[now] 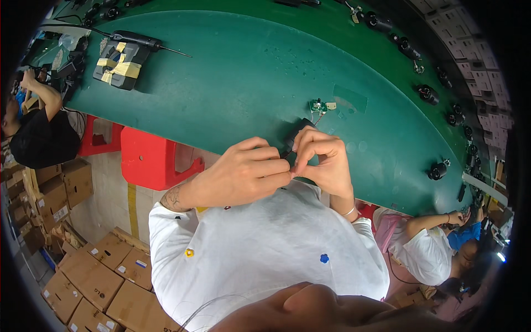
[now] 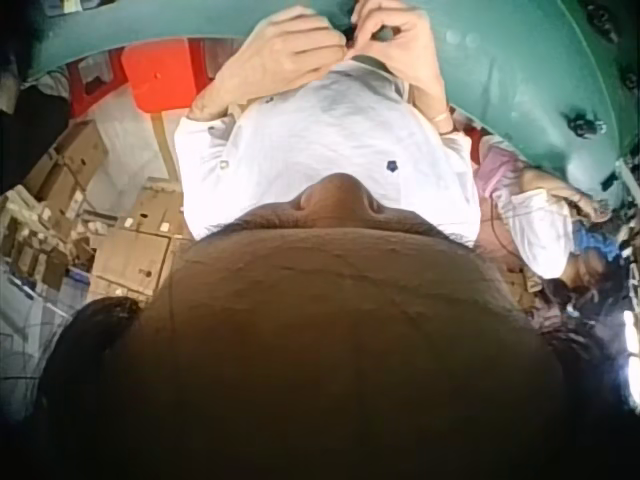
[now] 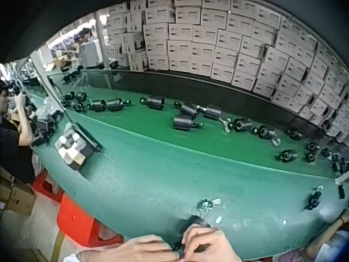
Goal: Assembling electronic circuit boards into black cylindrical housings at a factory workbench.
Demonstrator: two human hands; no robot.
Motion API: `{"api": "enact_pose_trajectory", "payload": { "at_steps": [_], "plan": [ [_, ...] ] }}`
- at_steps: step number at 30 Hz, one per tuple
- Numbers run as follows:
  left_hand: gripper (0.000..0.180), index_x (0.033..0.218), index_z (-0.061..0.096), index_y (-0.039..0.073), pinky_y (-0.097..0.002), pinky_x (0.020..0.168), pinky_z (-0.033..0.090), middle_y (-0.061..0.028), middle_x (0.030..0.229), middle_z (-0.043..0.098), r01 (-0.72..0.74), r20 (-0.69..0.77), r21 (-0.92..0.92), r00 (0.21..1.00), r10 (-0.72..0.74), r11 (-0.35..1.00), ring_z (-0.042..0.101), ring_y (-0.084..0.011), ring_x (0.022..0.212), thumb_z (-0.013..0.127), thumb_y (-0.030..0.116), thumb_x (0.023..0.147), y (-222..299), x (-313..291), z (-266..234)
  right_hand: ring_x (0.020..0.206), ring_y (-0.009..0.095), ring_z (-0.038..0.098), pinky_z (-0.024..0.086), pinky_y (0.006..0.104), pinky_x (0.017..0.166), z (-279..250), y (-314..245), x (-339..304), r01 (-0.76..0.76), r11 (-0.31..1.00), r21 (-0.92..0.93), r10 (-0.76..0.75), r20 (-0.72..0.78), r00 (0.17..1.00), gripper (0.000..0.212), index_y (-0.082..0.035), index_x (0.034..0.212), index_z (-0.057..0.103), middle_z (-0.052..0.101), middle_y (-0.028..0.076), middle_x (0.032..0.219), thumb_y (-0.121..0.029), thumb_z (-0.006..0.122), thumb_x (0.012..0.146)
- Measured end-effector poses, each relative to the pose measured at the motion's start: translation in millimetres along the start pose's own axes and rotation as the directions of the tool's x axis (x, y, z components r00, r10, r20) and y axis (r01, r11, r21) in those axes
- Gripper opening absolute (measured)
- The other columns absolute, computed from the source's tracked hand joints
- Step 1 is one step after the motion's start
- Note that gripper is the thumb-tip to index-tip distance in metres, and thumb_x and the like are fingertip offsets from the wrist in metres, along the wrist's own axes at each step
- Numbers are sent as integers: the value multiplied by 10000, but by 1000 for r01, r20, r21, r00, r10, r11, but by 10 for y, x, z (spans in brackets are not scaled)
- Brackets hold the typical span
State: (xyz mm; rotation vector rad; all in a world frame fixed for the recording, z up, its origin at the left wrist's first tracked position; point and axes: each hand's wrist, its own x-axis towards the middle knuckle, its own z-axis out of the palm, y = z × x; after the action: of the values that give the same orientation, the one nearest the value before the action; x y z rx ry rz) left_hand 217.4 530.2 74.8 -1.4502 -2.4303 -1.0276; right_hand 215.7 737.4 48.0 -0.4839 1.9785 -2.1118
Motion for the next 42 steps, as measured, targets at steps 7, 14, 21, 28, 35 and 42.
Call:
{"api": "enact_pose_trajectory", "payload": {
  "at_steps": [7,14,21,28,35,42],
  "plan": [
    [132,856,636,99,-272,770,439,21,863,581,-64,-73,28,995,66,998,516,-121,759,675,53,738,-11,-26,107,758,147,528,416,259,710,-32,83,-9,-48,994,93,42,73,996,213,-84,598,673,564,-5,702,55,824,542],
    [112,827,625,90,-277,777,447,15,879,598,-160,-122,150,976,179,976,530,-131,770,671,53,732,19,-28,123,759,148,528,418,270,710,-61,146,-13,-127,958,258,76,197,977,211,-72,640,673,563,6,708,60,826,580],
    [131,828,624,76,-296,756,482,-25,938,644,64,-300,149,954,-16,987,578,-180,787,681,26,720,-109,-19,-12,769,147,566,451,268,741,-44,141,-42,-139,955,262,76,235,969,192,-50,756,685,620,30,759,90,785,669],
    [287,991,630,15,-322,737,509,-64,920,686,452,-516,-100,738,-435,886,616,-208,782,714,-27,720,-361,-91,213,813,175,640,500,251,786,-438,205,-225,-124,943,309,151,-67,986,200,23,910,639,683,112,870,144,684,757],
    [416,1125,598,-26,-313,757,512,-112,1021,650,524,-282,-295,751,-597,799,613,-205,816,761,45,749,-279,29,667,788,144,623,493,244,787,-703,342,-155,-89,992,-88,29,-533,846,166,15,914,679,699,88,903,106,668,775],
    [699,1288,477,5,-385,794,513,-148,1086,610,549,-137,-58,823,-551,834,626,-299,909,805,244,719,-211,390,1060,755,155,612,475,267,709,-778,519,119,-120,799,-589,-242,-499,832,228,-26,1030,709,711,57,951,17,603,833]
  ]
}}
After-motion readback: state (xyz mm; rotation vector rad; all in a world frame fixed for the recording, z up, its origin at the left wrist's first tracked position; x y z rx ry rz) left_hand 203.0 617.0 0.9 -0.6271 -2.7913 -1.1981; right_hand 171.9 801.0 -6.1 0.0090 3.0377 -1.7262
